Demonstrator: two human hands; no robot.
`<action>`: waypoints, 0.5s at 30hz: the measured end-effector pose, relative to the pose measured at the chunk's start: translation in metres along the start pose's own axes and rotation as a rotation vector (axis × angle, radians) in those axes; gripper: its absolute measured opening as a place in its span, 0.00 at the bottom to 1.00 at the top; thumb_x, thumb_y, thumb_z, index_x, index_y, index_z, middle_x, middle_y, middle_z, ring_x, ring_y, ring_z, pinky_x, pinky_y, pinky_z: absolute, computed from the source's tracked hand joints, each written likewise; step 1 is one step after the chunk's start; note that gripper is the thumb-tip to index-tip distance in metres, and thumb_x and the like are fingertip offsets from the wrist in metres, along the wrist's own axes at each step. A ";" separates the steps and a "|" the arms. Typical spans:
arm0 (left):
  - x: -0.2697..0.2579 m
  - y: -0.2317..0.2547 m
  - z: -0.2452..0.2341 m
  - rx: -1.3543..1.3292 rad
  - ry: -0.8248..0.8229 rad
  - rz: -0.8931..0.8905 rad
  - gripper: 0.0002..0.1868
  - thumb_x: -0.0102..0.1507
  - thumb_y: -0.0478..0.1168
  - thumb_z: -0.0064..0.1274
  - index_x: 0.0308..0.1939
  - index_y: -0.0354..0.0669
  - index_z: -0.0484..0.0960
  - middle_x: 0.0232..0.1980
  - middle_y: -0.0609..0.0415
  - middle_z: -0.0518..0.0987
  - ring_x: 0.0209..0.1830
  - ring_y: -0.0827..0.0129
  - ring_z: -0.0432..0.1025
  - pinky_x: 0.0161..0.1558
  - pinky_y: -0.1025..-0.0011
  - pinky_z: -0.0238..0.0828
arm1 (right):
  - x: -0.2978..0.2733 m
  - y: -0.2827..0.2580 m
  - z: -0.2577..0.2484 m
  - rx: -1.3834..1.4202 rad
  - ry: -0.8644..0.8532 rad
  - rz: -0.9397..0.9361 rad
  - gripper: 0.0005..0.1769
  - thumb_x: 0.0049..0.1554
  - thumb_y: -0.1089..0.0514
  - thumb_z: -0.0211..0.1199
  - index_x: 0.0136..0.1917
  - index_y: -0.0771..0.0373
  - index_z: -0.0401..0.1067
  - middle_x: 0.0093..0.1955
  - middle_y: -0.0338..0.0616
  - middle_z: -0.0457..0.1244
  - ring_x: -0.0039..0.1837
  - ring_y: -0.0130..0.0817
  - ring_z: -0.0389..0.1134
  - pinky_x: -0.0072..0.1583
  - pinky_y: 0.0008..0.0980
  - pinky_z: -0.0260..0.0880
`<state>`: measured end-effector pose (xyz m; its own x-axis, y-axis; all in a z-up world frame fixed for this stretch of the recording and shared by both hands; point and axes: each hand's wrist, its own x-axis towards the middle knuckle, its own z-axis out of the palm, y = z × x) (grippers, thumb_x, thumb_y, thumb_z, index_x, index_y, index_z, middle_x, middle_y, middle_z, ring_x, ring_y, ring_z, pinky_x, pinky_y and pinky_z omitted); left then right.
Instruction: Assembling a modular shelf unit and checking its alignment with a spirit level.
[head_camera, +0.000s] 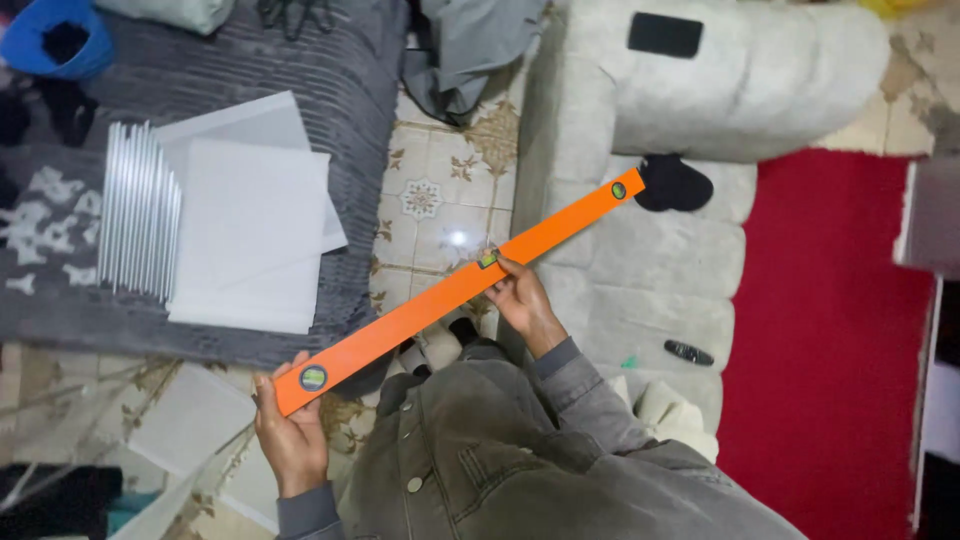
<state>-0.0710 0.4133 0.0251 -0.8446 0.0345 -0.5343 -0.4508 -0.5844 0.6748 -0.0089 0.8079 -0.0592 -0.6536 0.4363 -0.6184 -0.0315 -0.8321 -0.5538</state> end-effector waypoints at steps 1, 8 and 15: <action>0.002 0.004 0.009 0.056 -0.077 -0.001 0.26 0.75 0.55 0.38 0.61 0.32 0.69 0.66 0.36 0.75 0.65 0.56 0.72 0.66 0.57 0.68 | -0.002 -0.003 -0.009 0.047 0.008 -0.009 0.17 0.62 0.60 0.60 0.64 0.64 0.67 0.61 0.46 0.66 0.64 0.39 0.67 0.66 0.46 0.67; 0.003 0.018 0.033 0.377 -0.293 -0.119 0.26 0.73 0.49 0.40 0.63 0.27 0.69 0.65 0.38 0.78 0.63 0.58 0.74 0.63 0.61 0.71 | -0.028 0.026 -0.046 0.293 0.123 -0.097 0.16 0.59 0.61 0.59 0.61 0.66 0.67 0.62 0.50 0.68 0.65 0.43 0.68 0.69 0.48 0.65; 0.005 0.009 0.033 0.916 -0.755 -0.107 0.22 0.68 0.48 0.50 0.60 0.37 0.82 0.56 0.47 0.84 0.55 0.68 0.76 0.57 0.70 0.71 | -0.078 0.099 -0.033 0.356 0.002 -0.214 0.15 0.62 0.62 0.59 0.61 0.70 0.67 0.62 0.54 0.66 0.66 0.47 0.66 0.71 0.48 0.65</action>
